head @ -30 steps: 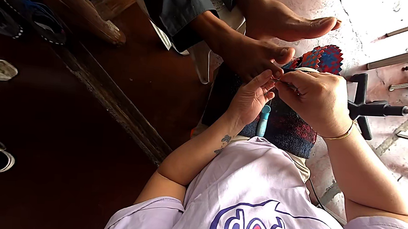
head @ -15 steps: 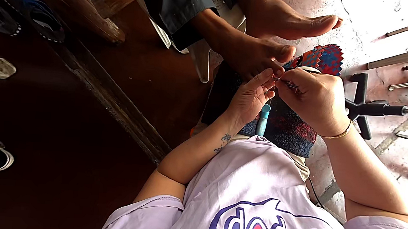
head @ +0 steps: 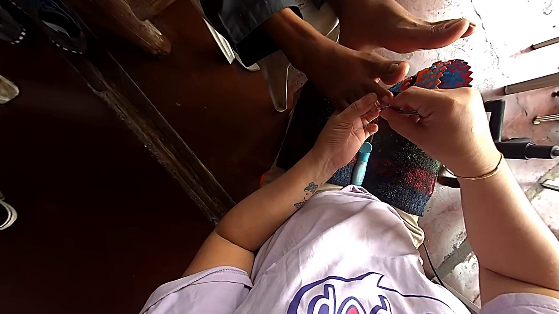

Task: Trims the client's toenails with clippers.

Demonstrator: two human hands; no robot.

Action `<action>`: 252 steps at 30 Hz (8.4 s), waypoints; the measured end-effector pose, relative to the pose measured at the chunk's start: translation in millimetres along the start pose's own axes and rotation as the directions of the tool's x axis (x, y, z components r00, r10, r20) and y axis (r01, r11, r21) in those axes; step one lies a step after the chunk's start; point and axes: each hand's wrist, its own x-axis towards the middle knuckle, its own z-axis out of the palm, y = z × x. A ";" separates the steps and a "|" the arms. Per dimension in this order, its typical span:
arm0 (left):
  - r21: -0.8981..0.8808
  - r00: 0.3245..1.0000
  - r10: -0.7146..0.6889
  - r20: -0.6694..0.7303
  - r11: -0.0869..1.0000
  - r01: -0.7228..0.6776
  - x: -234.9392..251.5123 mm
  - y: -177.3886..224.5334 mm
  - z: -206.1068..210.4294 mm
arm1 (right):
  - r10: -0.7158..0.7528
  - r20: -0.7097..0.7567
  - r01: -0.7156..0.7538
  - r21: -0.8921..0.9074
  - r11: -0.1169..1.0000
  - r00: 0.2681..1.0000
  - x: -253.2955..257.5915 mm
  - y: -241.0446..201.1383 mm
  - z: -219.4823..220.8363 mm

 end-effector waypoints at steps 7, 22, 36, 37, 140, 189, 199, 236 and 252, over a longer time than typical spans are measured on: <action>0.027 1.000 -0.005 -0.011 1.000 0.005 -1.3 0.5 -0.5 | -0.152 0.102 0.166 -0.146 0.975 0.983 14.3 1.2 -11.8; 0.051 0.998 -0.012 -0.055 0.999 0.015 -1.1 1.2 2.2 | -0.209 0.002 0.202 -0.260 0.944 0.978 7.4 -2.9 -2.8; 0.048 0.999 -0.019 -0.044 0.999 0.022 -0.7 0.8 0.8 | -0.277 0.019 0.274 -0.243 0.931 0.961 7.4 1.5 -6.8; 0.044 0.999 -0.019 -0.042 0.999 0.021 -0.1 0.5 0.4 | -0.278 0.019 0.273 -0.259 0.926 0.960 8.2 -0.4 -7.0; 0.234 0.975 0.106 -0.197 0.970 -0.058 1.0 -9.3 29.5 | 0.368 -0.031 -0.280 0.591 0.756 0.929 -36.7 -14.4 8.2; 0.257 0.958 0.203 -0.203 0.955 -0.148 6.8 -15.8 29.5 | 0.291 -0.315 -0.305 0.004 0.952 0.903 -31.0 -38.1 37.3; 0.249 0.955 0.174 -0.238 0.962 -0.113 5.6 -14.2 32.0 | 0.136 -0.462 -0.239 -0.172 0.956 0.876 -32.4 -28.9 57.1; 0.261 0.955 0.198 -0.222 0.955 -0.138 6.6 -16.4 29.8 | 0.352 -0.294 -0.388 -0.071 0.919 0.888 -24.9 -46.5 42.0; 0.275 0.960 0.193 -0.201 0.952 -0.134 8.1 -16.1 28.8 | 0.237 -0.440 -0.352 -0.199 0.915 0.866 -24.8 -42.4 63.2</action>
